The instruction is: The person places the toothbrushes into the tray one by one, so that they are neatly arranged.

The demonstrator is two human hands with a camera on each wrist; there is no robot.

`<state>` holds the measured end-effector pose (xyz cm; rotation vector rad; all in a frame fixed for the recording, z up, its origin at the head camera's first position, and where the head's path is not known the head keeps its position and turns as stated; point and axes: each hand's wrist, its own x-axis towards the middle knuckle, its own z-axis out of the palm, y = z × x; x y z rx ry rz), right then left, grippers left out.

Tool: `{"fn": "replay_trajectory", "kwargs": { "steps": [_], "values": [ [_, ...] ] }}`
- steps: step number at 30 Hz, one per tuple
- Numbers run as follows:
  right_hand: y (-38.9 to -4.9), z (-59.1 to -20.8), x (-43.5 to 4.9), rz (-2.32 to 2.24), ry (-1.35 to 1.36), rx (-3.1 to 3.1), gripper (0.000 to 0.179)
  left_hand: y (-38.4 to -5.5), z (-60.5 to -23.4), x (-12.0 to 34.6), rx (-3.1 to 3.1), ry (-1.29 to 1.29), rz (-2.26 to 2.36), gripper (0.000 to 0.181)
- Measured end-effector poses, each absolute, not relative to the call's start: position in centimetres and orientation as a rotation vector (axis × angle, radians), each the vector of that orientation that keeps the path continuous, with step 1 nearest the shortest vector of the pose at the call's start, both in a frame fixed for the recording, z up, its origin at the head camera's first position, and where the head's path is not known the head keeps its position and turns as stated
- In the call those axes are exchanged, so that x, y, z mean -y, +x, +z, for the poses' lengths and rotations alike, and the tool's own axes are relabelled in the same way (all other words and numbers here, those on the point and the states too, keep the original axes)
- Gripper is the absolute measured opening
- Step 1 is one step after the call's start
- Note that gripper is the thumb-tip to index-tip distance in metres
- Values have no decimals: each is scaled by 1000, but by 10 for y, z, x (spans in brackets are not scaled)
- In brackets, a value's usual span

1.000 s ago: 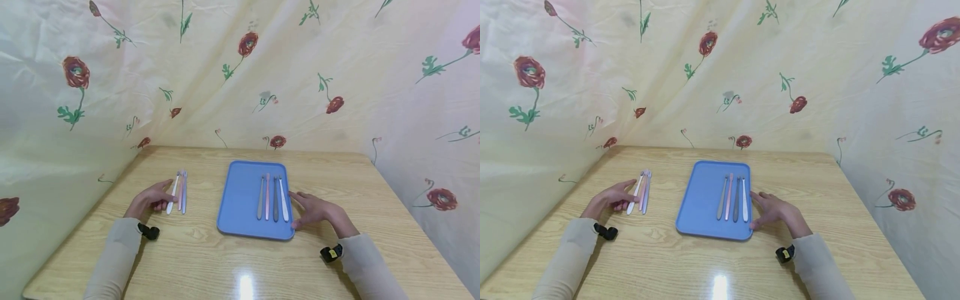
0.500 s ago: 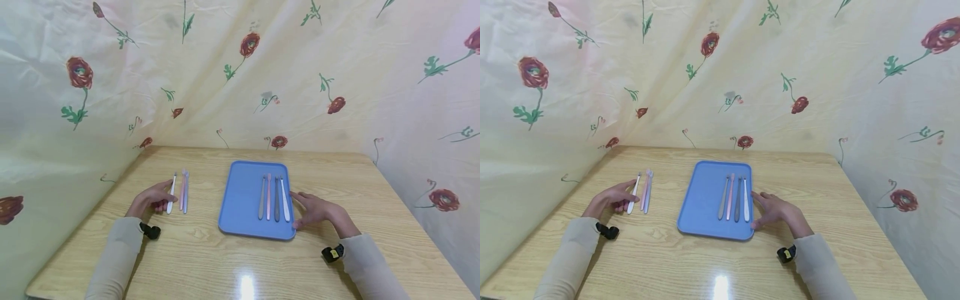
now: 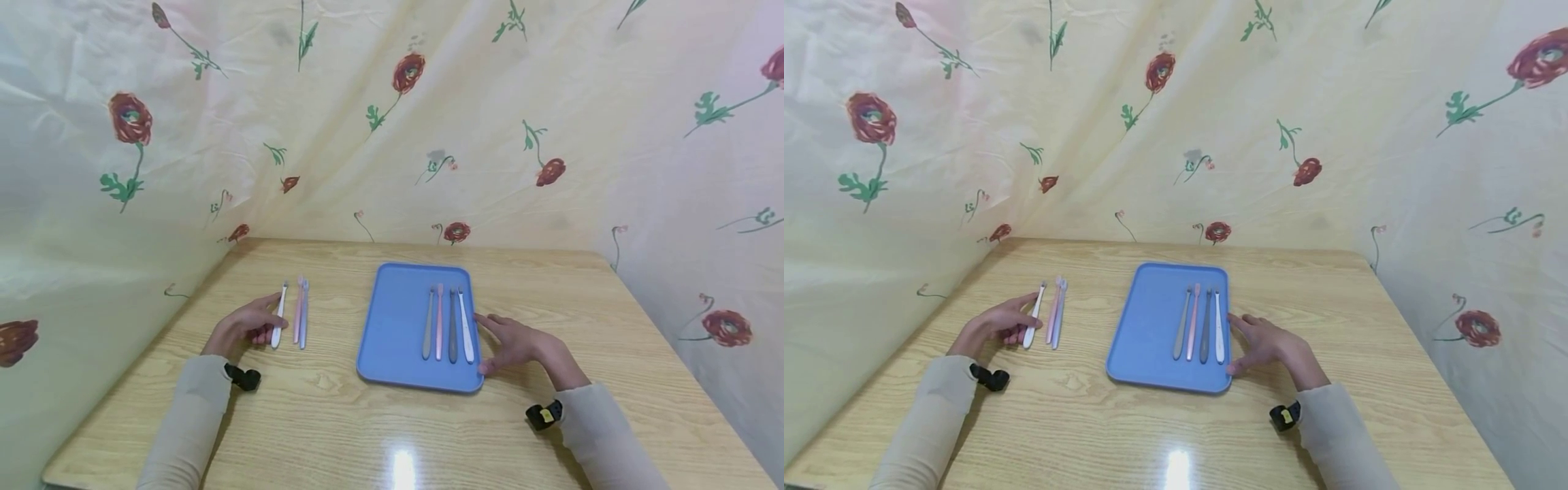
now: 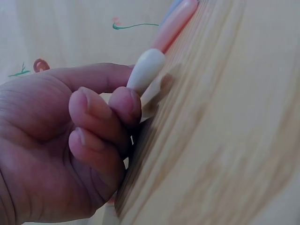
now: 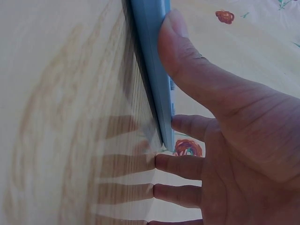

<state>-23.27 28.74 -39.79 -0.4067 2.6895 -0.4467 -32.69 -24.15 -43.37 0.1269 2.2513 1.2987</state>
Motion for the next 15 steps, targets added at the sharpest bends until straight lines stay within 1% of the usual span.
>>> {"fn": "replay_trajectory", "kwargs": {
  "steps": [15],
  "values": [
    [-232,-399,-288,-459,-404,-2689,113,-330,-435,248,-2178,144,1444,93]
  ]
}}
